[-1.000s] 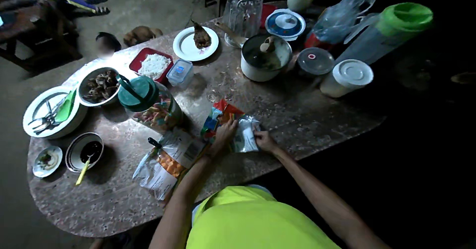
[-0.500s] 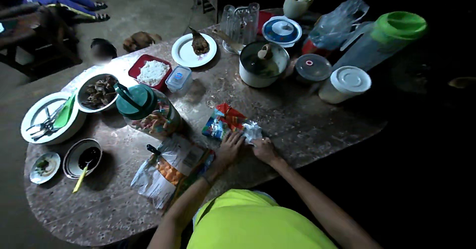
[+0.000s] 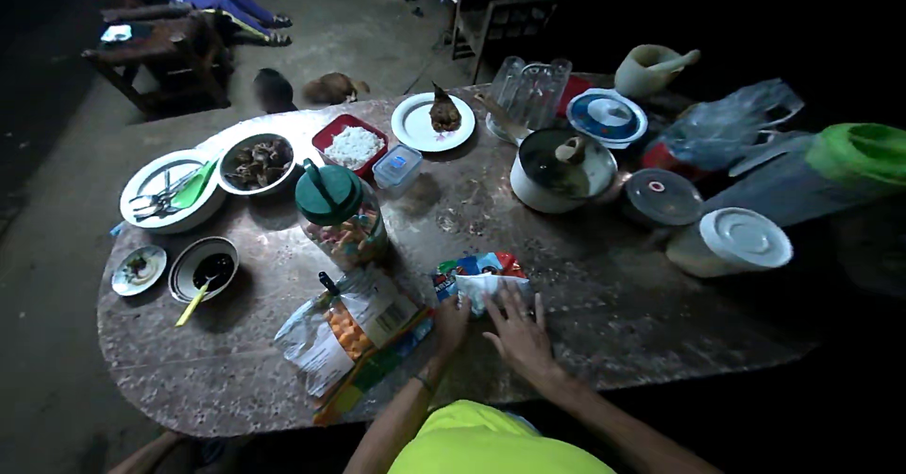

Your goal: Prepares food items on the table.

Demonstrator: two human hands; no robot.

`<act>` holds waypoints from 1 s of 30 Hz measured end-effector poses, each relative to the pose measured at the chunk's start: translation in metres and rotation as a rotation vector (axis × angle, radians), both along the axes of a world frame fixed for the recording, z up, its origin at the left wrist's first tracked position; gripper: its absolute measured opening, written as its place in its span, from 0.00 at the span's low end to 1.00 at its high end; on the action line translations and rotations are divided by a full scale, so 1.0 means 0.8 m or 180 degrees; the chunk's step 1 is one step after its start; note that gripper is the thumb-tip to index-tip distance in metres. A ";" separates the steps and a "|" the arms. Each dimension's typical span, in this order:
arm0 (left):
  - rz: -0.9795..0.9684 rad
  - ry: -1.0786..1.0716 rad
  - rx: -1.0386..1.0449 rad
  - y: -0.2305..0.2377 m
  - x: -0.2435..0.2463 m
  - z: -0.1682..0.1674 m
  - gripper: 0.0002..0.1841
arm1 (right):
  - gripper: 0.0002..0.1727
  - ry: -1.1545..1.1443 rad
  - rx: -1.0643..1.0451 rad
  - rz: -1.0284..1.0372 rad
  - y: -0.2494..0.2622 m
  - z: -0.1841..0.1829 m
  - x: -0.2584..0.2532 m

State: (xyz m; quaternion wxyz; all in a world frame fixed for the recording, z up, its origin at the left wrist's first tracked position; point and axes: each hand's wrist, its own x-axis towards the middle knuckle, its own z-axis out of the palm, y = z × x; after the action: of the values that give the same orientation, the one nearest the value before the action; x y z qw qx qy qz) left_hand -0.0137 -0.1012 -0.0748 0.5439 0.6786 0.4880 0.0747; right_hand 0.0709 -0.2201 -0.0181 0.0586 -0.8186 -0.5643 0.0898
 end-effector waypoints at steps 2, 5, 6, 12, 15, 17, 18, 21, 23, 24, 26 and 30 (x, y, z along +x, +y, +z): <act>0.0078 0.0151 -0.0164 0.004 0.006 0.006 0.22 | 0.54 0.0237 -0.0379 0.0095 0.023 -0.033 0.038; 0.0410 0.0013 -0.0173 0.006 0.008 0.002 0.24 | 0.51 0.0392 0.0057 0.0400 0.046 -0.087 0.079; 0.0549 -0.0117 0.0034 -0.001 0.007 0.001 0.24 | 0.41 0.0295 0.0359 0.0461 0.049 -0.098 0.083; 0.0933 -0.0912 0.0748 -0.034 0.004 0.026 0.53 | 0.21 0.1026 0.1041 -0.0593 0.058 -0.078 0.063; 0.0986 -0.1270 -0.0113 -0.022 0.011 0.038 0.55 | 0.20 0.1803 0.1159 -0.1164 0.049 -0.048 0.014; 0.1033 -0.1879 -0.0791 -0.022 0.011 0.052 0.47 | 0.18 0.2078 0.1511 -0.1429 0.040 -0.025 -0.016; 0.1084 -0.2068 -0.1133 -0.024 0.008 0.063 0.42 | 0.17 0.2138 0.1727 -0.1408 0.034 -0.017 -0.024; 0.1088 -0.2118 -0.1870 -0.021 -0.009 0.096 0.25 | 0.10 0.2895 0.2080 -0.1144 0.027 0.000 -0.030; 0.1003 -0.2076 -0.2018 -0.009 -0.025 0.113 0.20 | 0.11 0.3142 0.2032 -0.1052 0.032 0.013 -0.041; 0.1028 -0.2082 -0.1955 -0.003 -0.034 0.121 0.19 | 0.13 0.3048 0.2054 -0.0993 0.036 0.016 -0.051; 0.1230 -0.2110 -0.1632 0.009 -0.061 0.136 0.18 | 0.19 0.2730 0.2313 -0.0711 0.047 0.012 -0.070; 0.2099 -0.2499 -0.0230 0.055 -0.162 0.148 0.11 | 0.25 0.2719 0.2271 -0.0246 0.089 0.026 -0.104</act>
State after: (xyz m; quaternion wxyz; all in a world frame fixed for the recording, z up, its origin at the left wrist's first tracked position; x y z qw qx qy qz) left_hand -0.1433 -0.0571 0.0433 0.6568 0.3901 0.4373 0.4745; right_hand -0.0120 -0.1492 0.0027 0.5588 -0.6589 -0.4554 0.2147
